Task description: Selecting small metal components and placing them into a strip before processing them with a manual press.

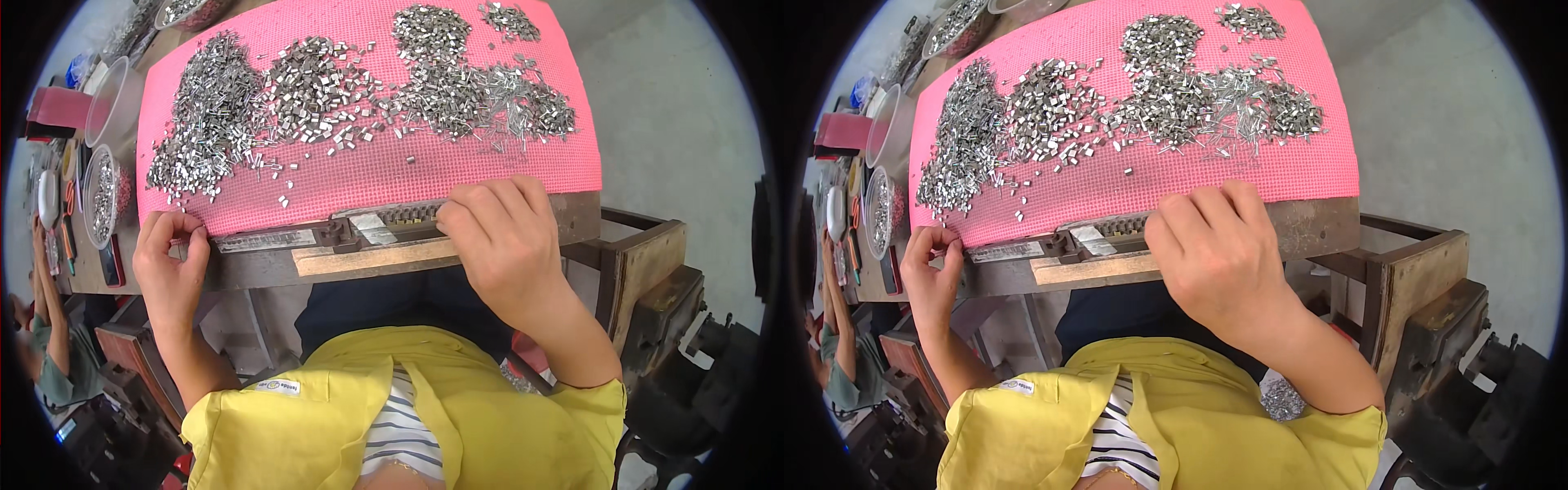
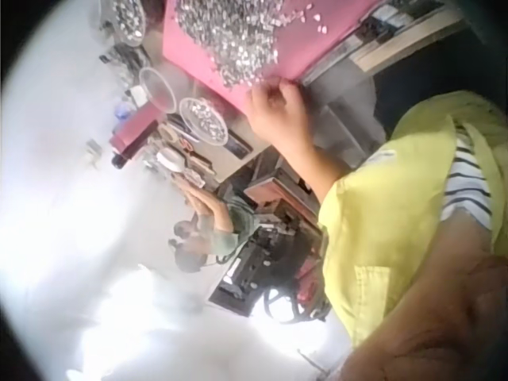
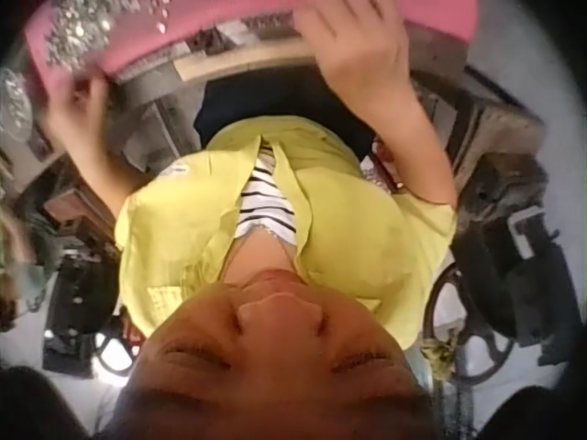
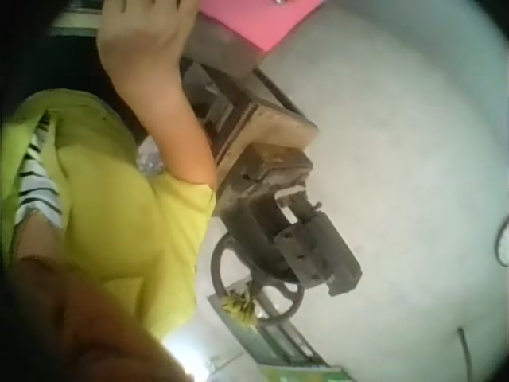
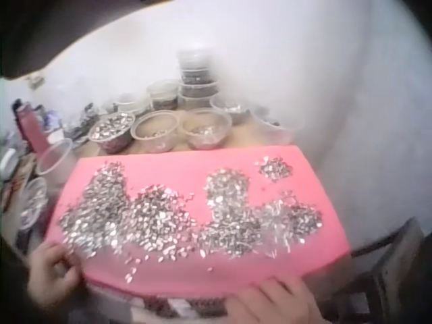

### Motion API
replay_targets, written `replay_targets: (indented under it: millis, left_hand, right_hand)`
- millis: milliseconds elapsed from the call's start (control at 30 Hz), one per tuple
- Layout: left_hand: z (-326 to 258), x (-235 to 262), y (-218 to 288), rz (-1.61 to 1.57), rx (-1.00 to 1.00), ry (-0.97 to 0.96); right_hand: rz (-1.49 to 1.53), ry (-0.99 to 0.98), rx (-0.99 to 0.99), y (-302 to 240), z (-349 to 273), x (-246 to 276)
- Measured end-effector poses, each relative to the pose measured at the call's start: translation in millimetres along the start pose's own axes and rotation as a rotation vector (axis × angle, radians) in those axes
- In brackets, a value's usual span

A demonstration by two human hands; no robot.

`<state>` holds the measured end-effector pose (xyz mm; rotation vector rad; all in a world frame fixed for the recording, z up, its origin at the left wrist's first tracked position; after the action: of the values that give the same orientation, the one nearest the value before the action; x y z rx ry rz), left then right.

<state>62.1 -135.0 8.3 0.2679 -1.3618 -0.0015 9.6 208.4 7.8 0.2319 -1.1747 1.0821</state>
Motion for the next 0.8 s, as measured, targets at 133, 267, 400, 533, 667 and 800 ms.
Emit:
replay_targets:
  millis: [133,267,400,533,667,800]
  left_hand:
    - [-2.8,-0.2,3.1,-0.084,0.016,0.009]
    - [-8.7,-6.9,12.4,-0.304,0.036,0.019]
    - [-6.1,-9.6,52.3,-0.511,-0.115,-0.020]
    - [2.0,-15.8,86.3,-0.649,-0.250,-0.095]
    - [8.3,-25.2,109.1,-0.769,-0.322,-0.183]
    - [9.5,-24.8,126.0,-0.766,-0.339,-0.240]
  right_hand:
    - [0.097,0.074,-0.041,6.1,-11.1,-1.6]
    - [0.239,0.163,-0.118,6.9,-13.7,1.7]
    - [0.353,0.212,-0.161,13.3,-21.0,2.4]
    - [0.397,0.290,-0.186,16.2,-23.4,2.3]
    - [0.410,0.321,-0.207,20.8,-27.6,1.4]
    - [0.453,0.358,-0.228,26.0,-31.1,-3.4]
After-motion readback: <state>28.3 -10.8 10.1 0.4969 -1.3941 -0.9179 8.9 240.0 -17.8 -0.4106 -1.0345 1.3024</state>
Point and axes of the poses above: each hand's wrist, its own z-axis towards the middle knuckle, its own x-axis out of the back of the hand, y = z × x, the point moved 3 cm from there along z, towards the middle knuckle, and after that the axes turned 15 degrees about z, right-handed, at the moved point
